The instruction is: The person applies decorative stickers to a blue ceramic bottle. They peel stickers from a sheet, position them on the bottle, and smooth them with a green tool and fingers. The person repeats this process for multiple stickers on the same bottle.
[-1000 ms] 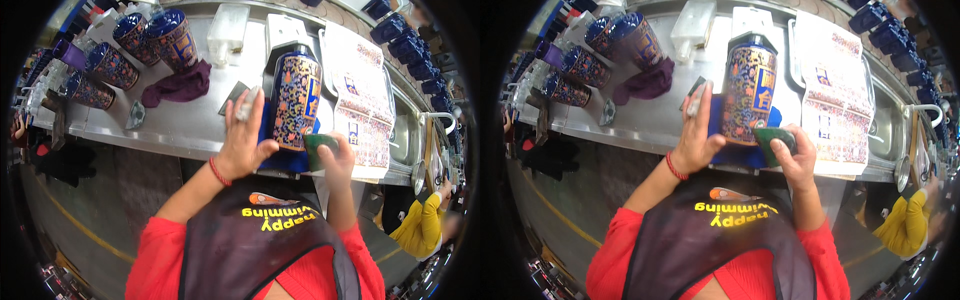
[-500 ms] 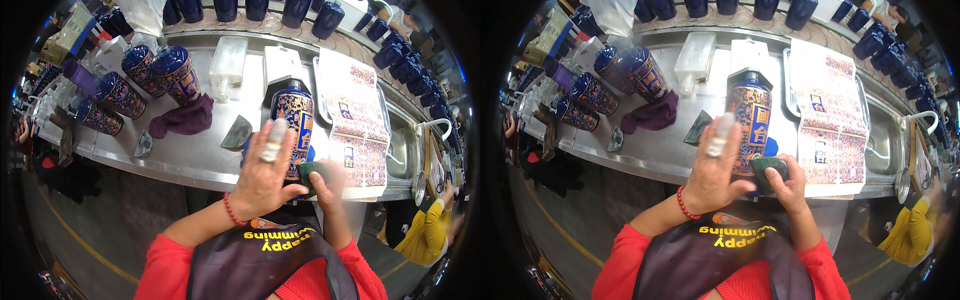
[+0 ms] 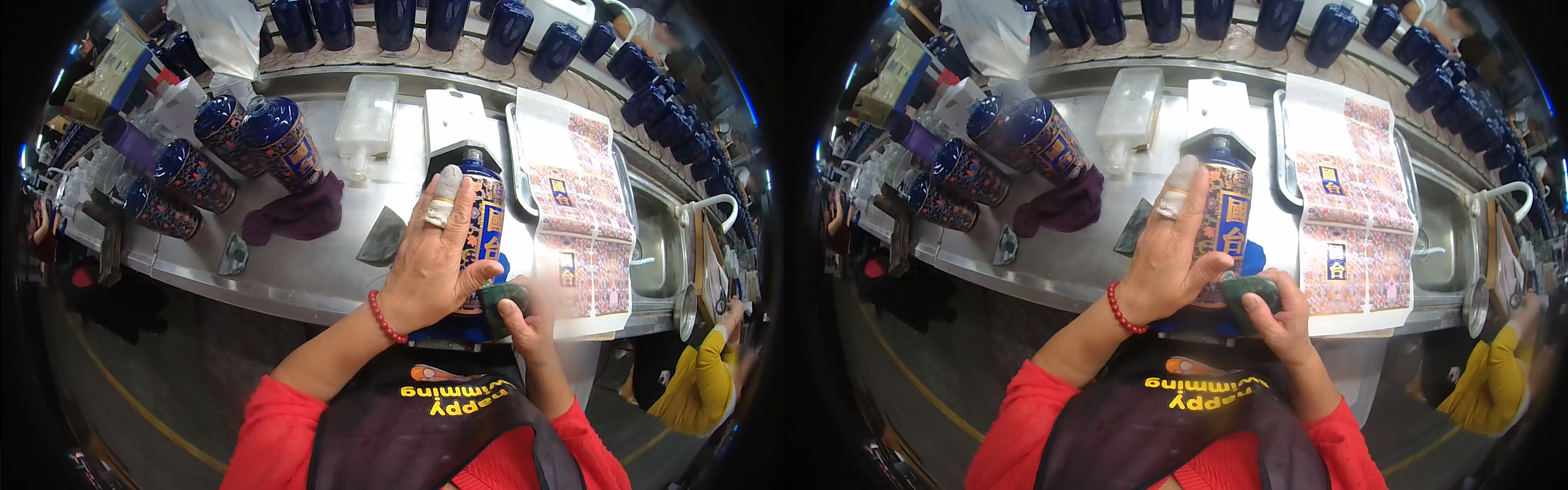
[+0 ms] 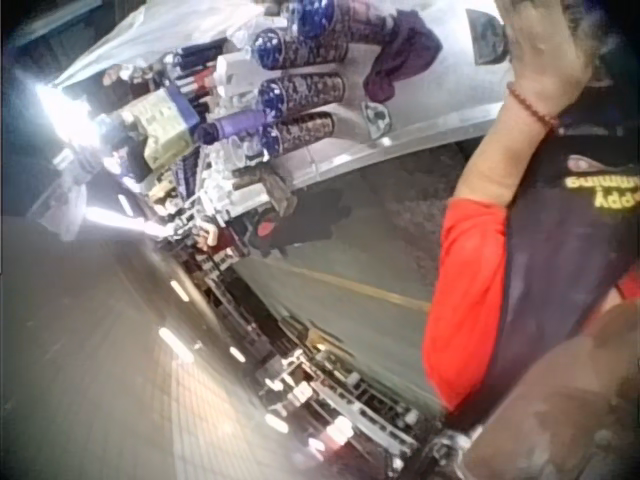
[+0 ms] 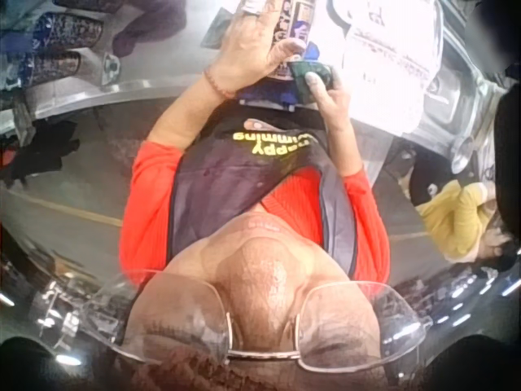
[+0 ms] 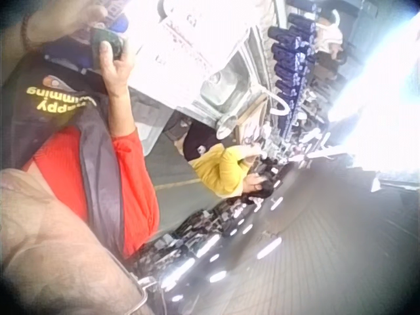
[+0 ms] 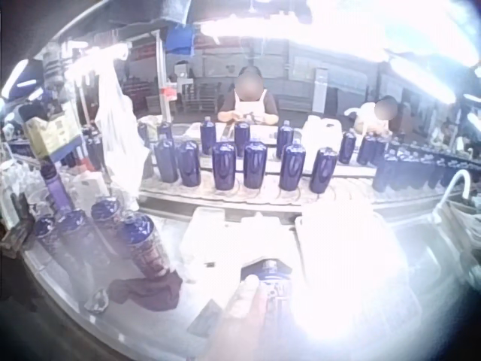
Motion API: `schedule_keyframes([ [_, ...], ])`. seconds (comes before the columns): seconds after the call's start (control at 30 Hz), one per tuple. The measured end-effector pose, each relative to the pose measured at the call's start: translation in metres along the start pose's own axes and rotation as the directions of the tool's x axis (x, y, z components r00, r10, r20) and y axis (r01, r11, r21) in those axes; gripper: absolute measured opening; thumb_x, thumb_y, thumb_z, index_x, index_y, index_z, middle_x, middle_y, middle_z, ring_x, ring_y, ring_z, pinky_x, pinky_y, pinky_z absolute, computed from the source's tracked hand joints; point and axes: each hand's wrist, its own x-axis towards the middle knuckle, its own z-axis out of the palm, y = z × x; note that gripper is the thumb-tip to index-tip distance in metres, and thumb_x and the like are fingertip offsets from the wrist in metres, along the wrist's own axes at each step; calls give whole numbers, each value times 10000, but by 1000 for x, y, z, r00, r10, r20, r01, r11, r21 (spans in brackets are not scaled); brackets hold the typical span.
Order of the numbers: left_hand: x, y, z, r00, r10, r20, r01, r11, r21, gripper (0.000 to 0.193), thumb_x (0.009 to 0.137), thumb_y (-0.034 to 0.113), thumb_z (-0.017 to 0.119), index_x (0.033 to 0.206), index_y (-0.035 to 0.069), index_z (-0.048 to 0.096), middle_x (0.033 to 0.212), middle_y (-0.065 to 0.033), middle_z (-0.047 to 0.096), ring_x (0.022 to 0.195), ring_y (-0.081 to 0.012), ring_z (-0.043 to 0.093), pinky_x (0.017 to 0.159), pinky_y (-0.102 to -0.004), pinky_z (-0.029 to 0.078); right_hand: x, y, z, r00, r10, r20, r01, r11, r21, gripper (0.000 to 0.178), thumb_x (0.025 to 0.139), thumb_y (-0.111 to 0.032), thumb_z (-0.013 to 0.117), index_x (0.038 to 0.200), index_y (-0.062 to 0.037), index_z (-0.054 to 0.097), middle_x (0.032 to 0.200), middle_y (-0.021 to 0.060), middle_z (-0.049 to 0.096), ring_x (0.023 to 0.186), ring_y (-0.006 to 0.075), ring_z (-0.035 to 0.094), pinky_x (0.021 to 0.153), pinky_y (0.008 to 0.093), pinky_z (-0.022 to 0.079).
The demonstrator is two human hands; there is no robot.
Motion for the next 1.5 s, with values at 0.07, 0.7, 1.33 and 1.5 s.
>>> schedule_keyframes([
  [0.07,3,-3,1,997,-65,38,69,992,-104,1009,956,659,532,1580,-76,234,1529,-387,342,1412,-558,349,1177,-531,315,-2,4,-4,999,44,6,-44,999,8,229,958,-187,705,1069,-4,624,892,53,657,791,122,590,715,275,486],
  [0.7,0,-11,1,989,-127,75,146,910,-388,851,1074,530,405,1596,-89,143,1458,-335,484,1340,-422,517,1130,-416,382,150,-28,-20,929,-311,201,362,874,-325,228,901,-180,729,1020,6,674,837,162,726,742,204,711,668,337,557],
  [1.33,-57,19,-2,993,92,78,-111,950,290,1076,786,360,856,1564,-79,257,1490,-303,455,1396,-451,451,1171,-621,282,77,-71,-1,620,-613,490,760,625,-179,309,789,-128,762,1091,-119,695,829,28,555,797,213,602,771,399,439],
  [1.5,-61,11,-3,995,40,86,-60,968,244,1035,855,393,807,1550,-126,242,1350,-278,608,1314,-446,557,1198,-581,251,113,-37,-5,907,-131,-400,3,952,-305,214,988,-174,666,1129,-14,641,876,77,714,735,111,663,648,281,544],
])
